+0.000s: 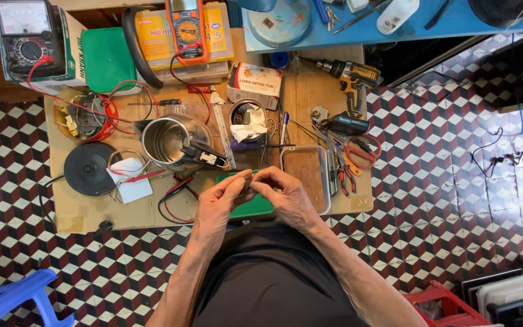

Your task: The person repairs a stainless steel electric kettle. They use a cordless drill to remove screws from the kettle's base, detach the handle, and then reassemble the unit by reattaching the handle and securing it with screws.

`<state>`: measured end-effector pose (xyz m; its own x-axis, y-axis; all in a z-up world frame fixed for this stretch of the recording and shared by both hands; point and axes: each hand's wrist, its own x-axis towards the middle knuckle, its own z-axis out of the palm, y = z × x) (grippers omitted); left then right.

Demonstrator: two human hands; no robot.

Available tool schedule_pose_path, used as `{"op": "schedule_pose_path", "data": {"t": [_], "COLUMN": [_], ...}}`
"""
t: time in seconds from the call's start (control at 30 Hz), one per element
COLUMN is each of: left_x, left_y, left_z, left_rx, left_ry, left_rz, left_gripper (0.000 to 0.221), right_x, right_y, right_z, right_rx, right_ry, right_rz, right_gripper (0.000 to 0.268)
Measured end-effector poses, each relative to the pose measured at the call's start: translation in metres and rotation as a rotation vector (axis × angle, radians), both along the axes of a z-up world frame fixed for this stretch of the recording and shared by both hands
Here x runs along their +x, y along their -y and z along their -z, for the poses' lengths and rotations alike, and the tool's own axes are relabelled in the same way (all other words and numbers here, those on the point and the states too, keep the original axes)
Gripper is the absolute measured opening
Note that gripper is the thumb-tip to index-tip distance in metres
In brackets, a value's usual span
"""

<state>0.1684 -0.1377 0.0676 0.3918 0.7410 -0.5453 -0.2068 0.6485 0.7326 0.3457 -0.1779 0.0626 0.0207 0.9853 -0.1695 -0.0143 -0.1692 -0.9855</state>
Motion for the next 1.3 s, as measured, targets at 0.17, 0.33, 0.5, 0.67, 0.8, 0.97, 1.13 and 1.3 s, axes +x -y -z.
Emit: {"op": "schedule_pose_path", "data": {"t": [0.17,0.33,0.5,0.67,0.8,0.97,1.13,1.3], "left_x": [-0.003,-0.012,-0.017,0.0,0.015,0.018,0.02,0.016], "left_y": [0.008,0.008,0.01,0.013,0.014,0.008,-0.01,-0.029], "left_z": [0.014,0.019,0.015,0.006,-0.001,-0.01,-0.018,-0.021], "left_rx": [-0.14,-0.234,-0.316,-0.416,-0.514,-0.488,-0.514,-0.513], "left_ry": [-0.009,0.115,0.219,0.276,0.316,0.382,0.582,0.72], "left_rz": [0.013,-0.189,-0.266,-0.351,-0.415,-0.395,-0.453,-0.524], "left_gripper": [0.039,0.038,0.036,0.034,0.035,0.036,0.035,0.03], "right_x": [0.018,0.097,0.177,0.177,0.17,0.178,0.188,0.175], "right_y": [0.027,0.054,0.084,0.076,0.06,0.052,0.059,0.053], "right_z": [0.028,0.108,0.191,0.227,0.231,0.238,0.238,0.184], "right_rx": [-0.124,-0.297,-0.568,-0.592,-0.362,-0.449,-0.533,-0.501], "right_ry": [0.214,0.334,0.821,0.815,1.278,1.184,1.025,1.014], "right_rz": [-0.02,0.56,0.683,0.484,0.258,0.193,0.245,0.423], "right_gripper": [0.022,0.024,0.026,0.032,0.048,0.052,0.049,0.043]}}
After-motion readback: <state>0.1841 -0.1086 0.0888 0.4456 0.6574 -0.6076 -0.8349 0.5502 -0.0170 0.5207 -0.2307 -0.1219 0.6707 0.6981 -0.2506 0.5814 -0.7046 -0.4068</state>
